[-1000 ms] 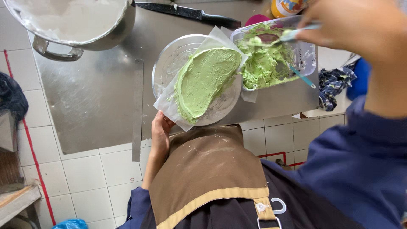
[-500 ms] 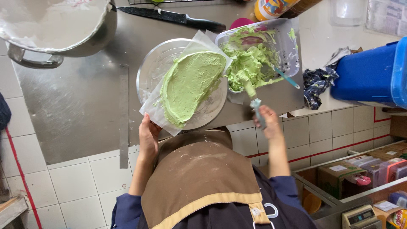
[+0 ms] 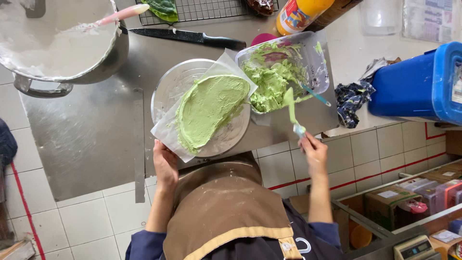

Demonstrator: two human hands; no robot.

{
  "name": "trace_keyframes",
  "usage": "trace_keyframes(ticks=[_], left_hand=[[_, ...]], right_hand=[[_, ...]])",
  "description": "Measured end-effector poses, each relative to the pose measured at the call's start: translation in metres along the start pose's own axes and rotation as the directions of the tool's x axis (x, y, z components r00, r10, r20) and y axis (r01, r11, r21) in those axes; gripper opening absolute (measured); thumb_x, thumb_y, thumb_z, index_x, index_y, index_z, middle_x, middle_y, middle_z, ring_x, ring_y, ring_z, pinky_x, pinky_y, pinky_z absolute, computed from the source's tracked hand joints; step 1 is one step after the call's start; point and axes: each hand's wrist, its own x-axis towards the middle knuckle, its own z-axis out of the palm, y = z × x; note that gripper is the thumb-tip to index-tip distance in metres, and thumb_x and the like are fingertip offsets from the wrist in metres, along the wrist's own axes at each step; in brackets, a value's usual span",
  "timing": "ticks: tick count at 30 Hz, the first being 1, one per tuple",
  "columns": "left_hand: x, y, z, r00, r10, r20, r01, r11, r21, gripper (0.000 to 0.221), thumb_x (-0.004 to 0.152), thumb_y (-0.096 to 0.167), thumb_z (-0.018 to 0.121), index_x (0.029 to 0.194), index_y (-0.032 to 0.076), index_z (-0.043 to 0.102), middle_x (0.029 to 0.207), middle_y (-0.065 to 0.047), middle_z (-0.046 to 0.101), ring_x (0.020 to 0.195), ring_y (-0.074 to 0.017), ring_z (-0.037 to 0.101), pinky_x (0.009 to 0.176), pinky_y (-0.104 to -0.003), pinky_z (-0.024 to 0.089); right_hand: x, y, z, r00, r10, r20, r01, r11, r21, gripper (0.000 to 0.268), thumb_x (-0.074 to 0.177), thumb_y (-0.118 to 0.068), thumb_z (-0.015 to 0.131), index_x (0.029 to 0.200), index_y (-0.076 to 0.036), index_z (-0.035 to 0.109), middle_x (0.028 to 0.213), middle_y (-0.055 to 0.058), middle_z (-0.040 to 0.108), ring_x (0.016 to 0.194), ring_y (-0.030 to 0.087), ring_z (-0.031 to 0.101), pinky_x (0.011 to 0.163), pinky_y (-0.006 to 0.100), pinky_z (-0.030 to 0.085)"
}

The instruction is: The person spreads a green cream filling onto a thin cake layer using a small spatula, then folds the cake over the filling and presses the edges together by hand.

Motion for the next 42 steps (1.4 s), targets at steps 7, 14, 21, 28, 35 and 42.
trace_keyframes(ticks=[7, 14, 21, 28, 35, 42], left_hand=[[-0.004, -0.011, 0.000, 0.997, 0.051, -0.055, -0.053, 0.997, -0.050, 0.056, 0.108, 0.050, 0.034, 0.128, 0.003, 0.058, 0.127, -0.008, 0.066, 0.121, -0.0193, 0.058, 0.108, -0.037, 0.042], [-0.007, -0.015, 0.002, 0.996, 0.075, -0.049, -0.080, 0.990, -0.118, 0.054, 0.108, 0.050, 0.036, 0.128, 0.005, 0.058, 0.127, -0.006, 0.065, 0.118, -0.0176, 0.057, 0.108, -0.037, 0.040], [-0.005, -0.002, 0.016, 0.989, 0.126, -0.081, -0.135, 0.984, -0.116, 0.058, 0.107, 0.049, 0.032, 0.132, 0.002, 0.053, 0.125, -0.008, 0.066, 0.120, -0.0184, 0.060, 0.109, -0.036, 0.043], [-0.013, -0.023, 0.017, 0.974, 0.205, -0.099, -0.208, 0.978, -0.014, 0.043, 0.107, 0.021, 0.052, 0.144, 0.001, 0.048, 0.121, -0.008, 0.066, 0.098, -0.0128, 0.064, 0.084, -0.029, 0.054], [0.011, -0.034, 0.015, 0.898, 0.429, -0.095, -0.429, 0.903, 0.017, 0.052, 0.105, 0.006, 0.057, 0.153, -0.003, 0.040, 0.132, -0.007, 0.065, 0.111, -0.0091, 0.062, 0.097, -0.024, 0.050], [0.005, -0.027, 0.029, 0.854, 0.502, -0.133, -0.506, 0.863, 0.007, 0.050, 0.107, 0.004, 0.054, 0.154, -0.006, 0.042, 0.139, -0.009, 0.062, 0.121, -0.0112, 0.060, 0.105, -0.026, 0.048]], right_hand=[[-0.003, 0.006, 0.060, 0.749, -0.654, -0.102, 0.286, 0.459, -0.841, 0.049, 0.088, -0.003, 0.080, 0.134, -0.018, 0.072, 0.093, 0.005, 0.066, 0.083, 0.021, 0.062, 0.073, 0.038, 0.051], [-0.061, 0.002, 0.012, 0.854, -0.494, -0.165, 0.106, 0.475, -0.874, 0.032, 0.090, -0.008, 0.081, 0.122, -0.014, 0.078, 0.089, 0.002, 0.070, 0.074, 0.019, 0.062, 0.066, 0.036, 0.048], [-0.047, -0.137, 0.039, 0.671, -0.683, 0.290, 0.605, 0.278, -0.746, 0.035, 0.090, -0.011, 0.081, 0.124, -0.012, 0.074, 0.105, 0.004, 0.070, 0.095, 0.021, 0.064, 0.085, 0.038, 0.045], [-0.059, -0.271, 0.135, 0.085, -0.456, 0.886, 0.764, -0.541, -0.352, 0.037, 0.093, -0.019, 0.069, 0.130, -0.022, 0.076, 0.109, -0.006, 0.069, 0.095, 0.013, 0.063, 0.084, 0.033, 0.043], [-0.074, -0.306, 0.229, -0.197, -0.170, 0.966, 0.548, -0.836, -0.035, 0.043, 0.086, -0.027, 0.065, 0.124, -0.013, 0.077, 0.104, -0.002, 0.069, 0.099, 0.015, 0.062, 0.086, 0.032, 0.045], [-0.095, -0.316, 0.275, -0.279, 0.071, 0.958, 0.345, -0.923, 0.169, 0.022, 0.081, -0.025, 0.063, 0.071, -0.009, 0.073, 0.080, 0.002, 0.062, 0.084, 0.021, 0.058, 0.079, 0.034, 0.044]])
